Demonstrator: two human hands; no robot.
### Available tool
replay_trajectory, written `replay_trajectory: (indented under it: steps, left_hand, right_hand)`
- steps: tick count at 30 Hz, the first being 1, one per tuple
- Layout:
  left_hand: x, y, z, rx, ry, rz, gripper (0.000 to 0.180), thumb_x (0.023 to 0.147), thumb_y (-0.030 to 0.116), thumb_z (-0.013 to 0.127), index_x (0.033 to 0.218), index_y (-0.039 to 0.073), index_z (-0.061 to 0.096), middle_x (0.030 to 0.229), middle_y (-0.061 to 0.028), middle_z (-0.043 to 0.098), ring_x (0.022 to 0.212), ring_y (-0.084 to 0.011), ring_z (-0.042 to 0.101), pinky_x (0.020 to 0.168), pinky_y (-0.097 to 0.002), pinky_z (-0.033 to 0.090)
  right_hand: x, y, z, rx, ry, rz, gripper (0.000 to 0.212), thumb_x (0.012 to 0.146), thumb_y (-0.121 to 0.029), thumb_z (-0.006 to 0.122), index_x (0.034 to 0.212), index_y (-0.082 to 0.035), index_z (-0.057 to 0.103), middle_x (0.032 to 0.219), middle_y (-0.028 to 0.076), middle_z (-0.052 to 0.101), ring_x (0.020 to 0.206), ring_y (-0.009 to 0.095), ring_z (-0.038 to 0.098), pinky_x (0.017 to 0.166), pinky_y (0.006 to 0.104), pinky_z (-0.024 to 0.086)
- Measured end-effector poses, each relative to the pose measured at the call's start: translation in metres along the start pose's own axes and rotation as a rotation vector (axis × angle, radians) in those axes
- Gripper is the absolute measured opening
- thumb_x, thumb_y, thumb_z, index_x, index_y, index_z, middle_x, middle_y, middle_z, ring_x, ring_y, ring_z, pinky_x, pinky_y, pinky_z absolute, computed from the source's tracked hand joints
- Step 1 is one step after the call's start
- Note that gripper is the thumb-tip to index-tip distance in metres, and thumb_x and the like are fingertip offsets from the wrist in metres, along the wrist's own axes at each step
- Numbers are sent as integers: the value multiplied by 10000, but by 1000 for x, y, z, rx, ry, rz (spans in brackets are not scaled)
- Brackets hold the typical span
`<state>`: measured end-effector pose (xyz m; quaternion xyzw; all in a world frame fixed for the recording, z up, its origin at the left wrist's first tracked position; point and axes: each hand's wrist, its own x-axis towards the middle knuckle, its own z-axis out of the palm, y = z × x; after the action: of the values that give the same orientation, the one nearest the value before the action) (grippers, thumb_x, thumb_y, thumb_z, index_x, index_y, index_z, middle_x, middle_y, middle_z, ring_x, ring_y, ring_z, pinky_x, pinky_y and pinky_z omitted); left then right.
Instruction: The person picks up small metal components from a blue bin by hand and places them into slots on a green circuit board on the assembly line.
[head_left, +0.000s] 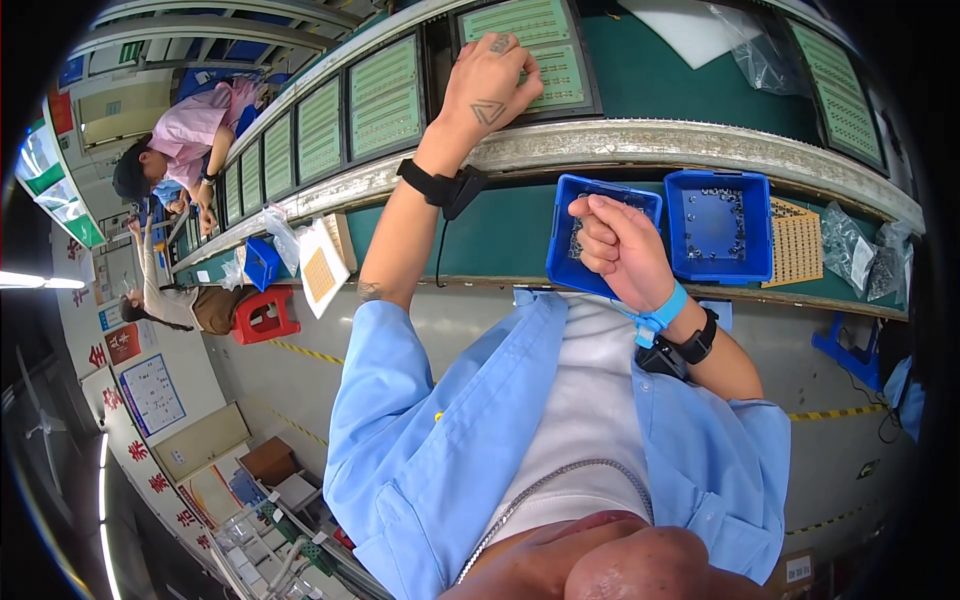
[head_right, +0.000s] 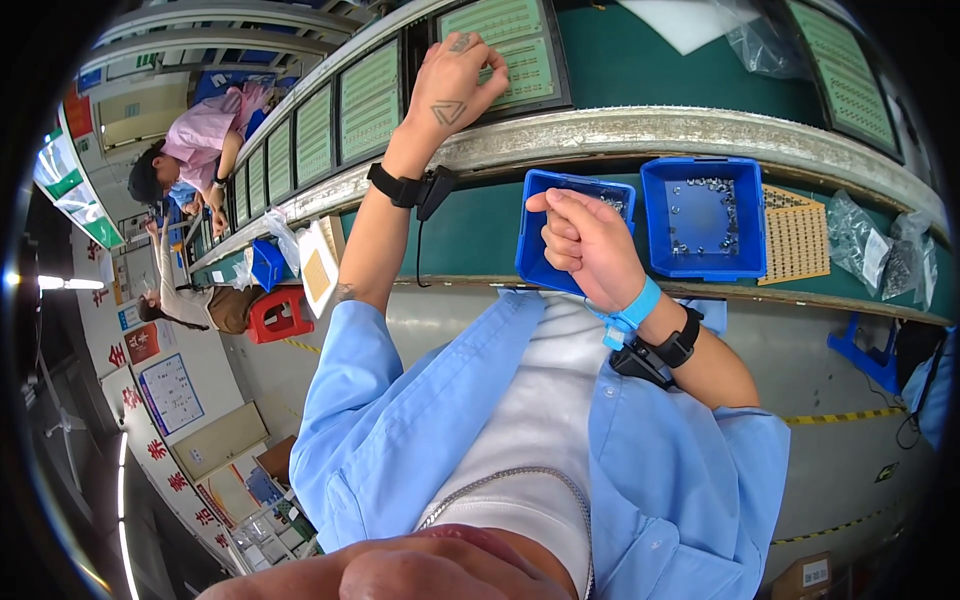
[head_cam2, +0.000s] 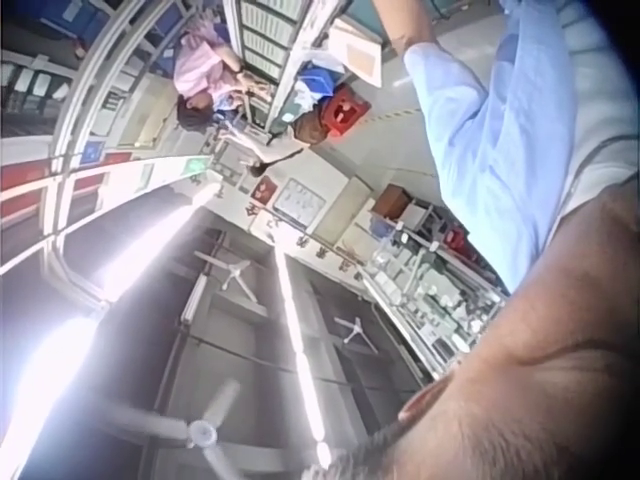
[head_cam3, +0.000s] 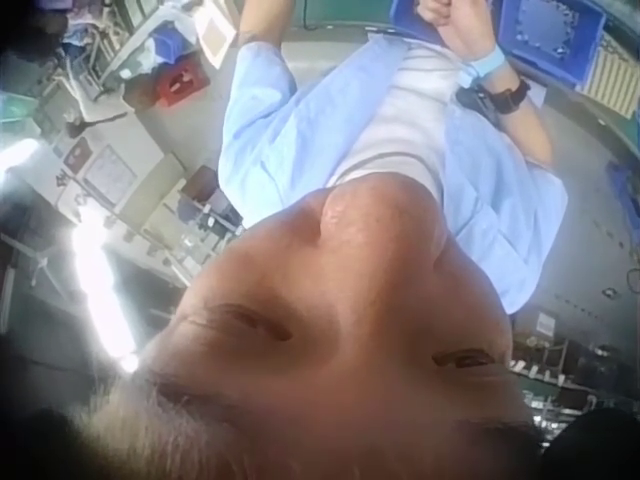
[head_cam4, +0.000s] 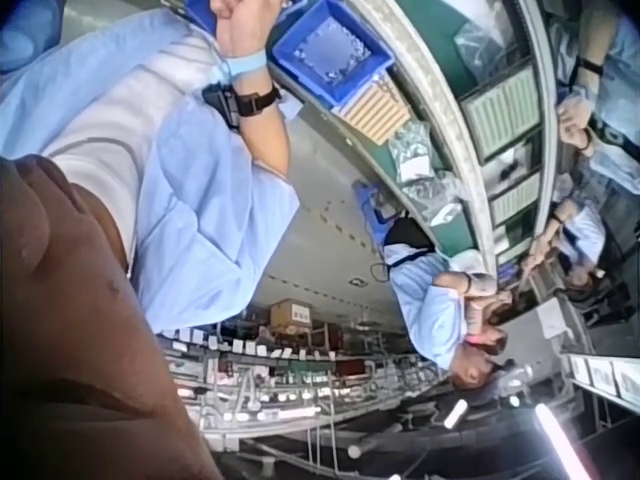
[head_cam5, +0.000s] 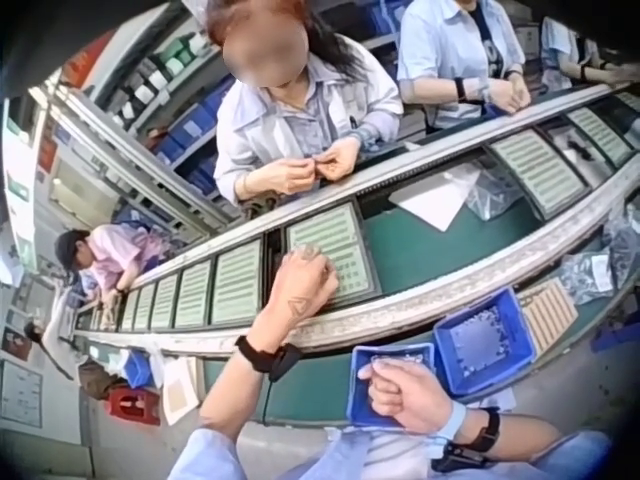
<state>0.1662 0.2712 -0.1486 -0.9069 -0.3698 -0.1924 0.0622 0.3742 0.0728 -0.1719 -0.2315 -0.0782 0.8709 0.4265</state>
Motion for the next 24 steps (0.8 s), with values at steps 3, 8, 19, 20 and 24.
replay_trajectory:
  steps: [3, 8, 19, 20, 24]
  left_hand:
    - [5, -3, 8, 34, -9, -5, 99, 868, 181, 738, 852, 90, 704, 882, -53, 642, 960, -271, 635, 857, -430, 502]
    - [11, -4, 17, 74, 9, 16, 102, 862, 178, 745, 850, 87, 702, 890, -53, 647, 965, -270, 636, 865, -435, 505]
    - [15, -3, 18, 124, -24, 51, 96, 838, 169, 750, 851, 81, 712, 917, -42, 665, 990, -270, 649, 868, -444, 524]
    - [15, -3, 18, 124, -24, 50, 96, 838, 169, 750, 851, 81, 712, 917, -42, 665, 990, -270, 649, 868, -444, 524]
    - [12, -4, 18, 85, -19, 45, 101, 833, 171, 749, 856, 75, 728, 927, -46, 673, 994, -272, 654, 874, -447, 524]
  right_hand:
    - [-1, -3, -4, 18, -14, 8, 274, 1113, -197, 500, 1138, 24, 660, 708, -61, 332, 575, 43, 307, 504, 224, 261]
    - [1, -6, -10, 23, -21, 2, 273, 1110, -191, 500, 1136, 30, 659, 708, -59, 345, 574, 44, 311, 503, 226, 264]
    - [6, -6, -12, 41, -37, 12, 265, 1104, -181, 498, 1144, 31, 652, 709, -57, 365, 578, 43, 325, 504, 221, 275]
    - [6, -5, -12, 46, -42, 16, 264, 1103, -181, 499, 1145, 31, 652, 711, -56, 370, 580, 42, 330, 503, 219, 278]
    - [6, -4, -8, 39, 5, 14, 266, 1104, -174, 489, 1157, 31, 650, 720, -46, 398, 591, 46, 362, 514, 219, 307]
